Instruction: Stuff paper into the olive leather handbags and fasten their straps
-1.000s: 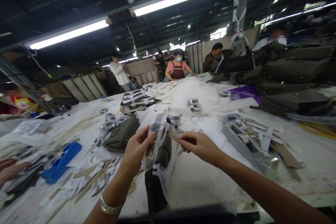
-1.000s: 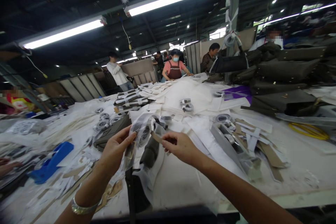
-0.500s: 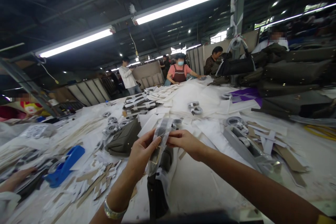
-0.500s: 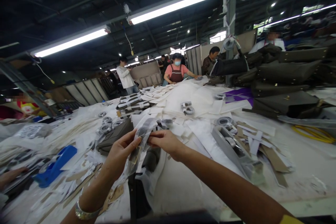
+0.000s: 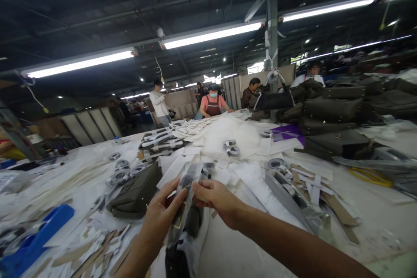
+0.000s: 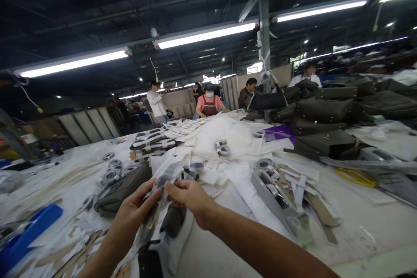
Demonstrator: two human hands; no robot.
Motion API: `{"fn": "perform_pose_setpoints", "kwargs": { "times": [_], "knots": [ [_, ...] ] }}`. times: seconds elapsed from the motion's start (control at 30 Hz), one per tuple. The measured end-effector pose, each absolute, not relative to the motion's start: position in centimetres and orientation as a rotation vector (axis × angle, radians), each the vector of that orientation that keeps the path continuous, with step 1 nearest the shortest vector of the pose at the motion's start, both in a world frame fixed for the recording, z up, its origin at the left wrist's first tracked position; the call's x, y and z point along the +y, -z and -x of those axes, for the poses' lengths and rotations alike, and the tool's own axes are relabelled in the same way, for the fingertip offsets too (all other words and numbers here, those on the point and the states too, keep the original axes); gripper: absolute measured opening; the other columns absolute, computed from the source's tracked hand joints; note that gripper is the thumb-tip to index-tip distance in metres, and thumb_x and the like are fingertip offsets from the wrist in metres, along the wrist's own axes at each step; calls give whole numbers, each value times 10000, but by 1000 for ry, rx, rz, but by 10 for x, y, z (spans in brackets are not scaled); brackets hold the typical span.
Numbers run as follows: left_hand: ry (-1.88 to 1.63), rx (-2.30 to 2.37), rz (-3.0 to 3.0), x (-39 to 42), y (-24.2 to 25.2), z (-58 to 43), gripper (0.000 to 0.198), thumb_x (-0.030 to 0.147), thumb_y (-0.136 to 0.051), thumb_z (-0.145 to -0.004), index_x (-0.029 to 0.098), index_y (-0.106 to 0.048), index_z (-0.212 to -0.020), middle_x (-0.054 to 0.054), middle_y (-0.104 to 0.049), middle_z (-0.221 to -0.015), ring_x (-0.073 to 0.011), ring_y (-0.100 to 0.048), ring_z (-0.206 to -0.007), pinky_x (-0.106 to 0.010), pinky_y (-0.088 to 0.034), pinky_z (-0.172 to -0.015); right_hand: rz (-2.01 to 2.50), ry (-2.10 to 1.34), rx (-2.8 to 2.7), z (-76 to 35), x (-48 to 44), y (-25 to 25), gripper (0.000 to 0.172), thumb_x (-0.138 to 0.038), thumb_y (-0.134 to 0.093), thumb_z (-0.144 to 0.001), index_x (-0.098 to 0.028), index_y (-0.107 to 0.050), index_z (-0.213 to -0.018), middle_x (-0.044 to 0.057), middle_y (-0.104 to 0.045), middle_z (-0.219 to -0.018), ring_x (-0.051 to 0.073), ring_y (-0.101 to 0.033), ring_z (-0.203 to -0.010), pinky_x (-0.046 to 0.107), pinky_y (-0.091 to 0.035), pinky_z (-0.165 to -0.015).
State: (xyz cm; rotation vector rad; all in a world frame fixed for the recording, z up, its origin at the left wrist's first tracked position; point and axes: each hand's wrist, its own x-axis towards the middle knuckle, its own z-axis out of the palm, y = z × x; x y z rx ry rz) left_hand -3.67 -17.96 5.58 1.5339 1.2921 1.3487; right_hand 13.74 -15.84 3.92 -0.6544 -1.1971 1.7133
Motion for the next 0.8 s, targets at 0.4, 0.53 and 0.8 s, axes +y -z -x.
{"fn": "perform_pose_setpoints", "kwargs": {
  "times": [0.4, 0.53, 0.8],
  "knots": [
    [-1446, 1155, -1118, -187, -53, 21, 998, 404, -803, -731, 388, -192, -1520, -70, -688, -1187, -235, -708, -968, -311, -580, -787, 732, -1561, -1055, -118, -163, -36, 419, -503, -851, -611, -168, -754, -844, 35, -711, -831, 175, -616, -797, 289, -478, -744],
    [-1500, 1193, -1149, -191, -53, 23, 1008, 380, -841, -674, 391, -260, -1498, 35, -728, -925, -152, -714, -769, -199, -557, -647, 625, -1681, -1071, -127, -165, -38, 436, -539, -819, -659, -157, -759, -861, 39, -684, -815, 151, -592, -759, 272, -473, -710],
    [-1424, 1332, -1256, -184, -39, 40, 609, 439, -823, -683, 256, -646, -1236, -35, -742, -1097, -218, -701, -990, -210, -574, -773, 415, -1808, -902, -127, -167, -27, 490, -449, -902, -584, -115, -746, -907, 48, -691, -825, 135, -641, -764, 316, -507, -870]
  ]
}}
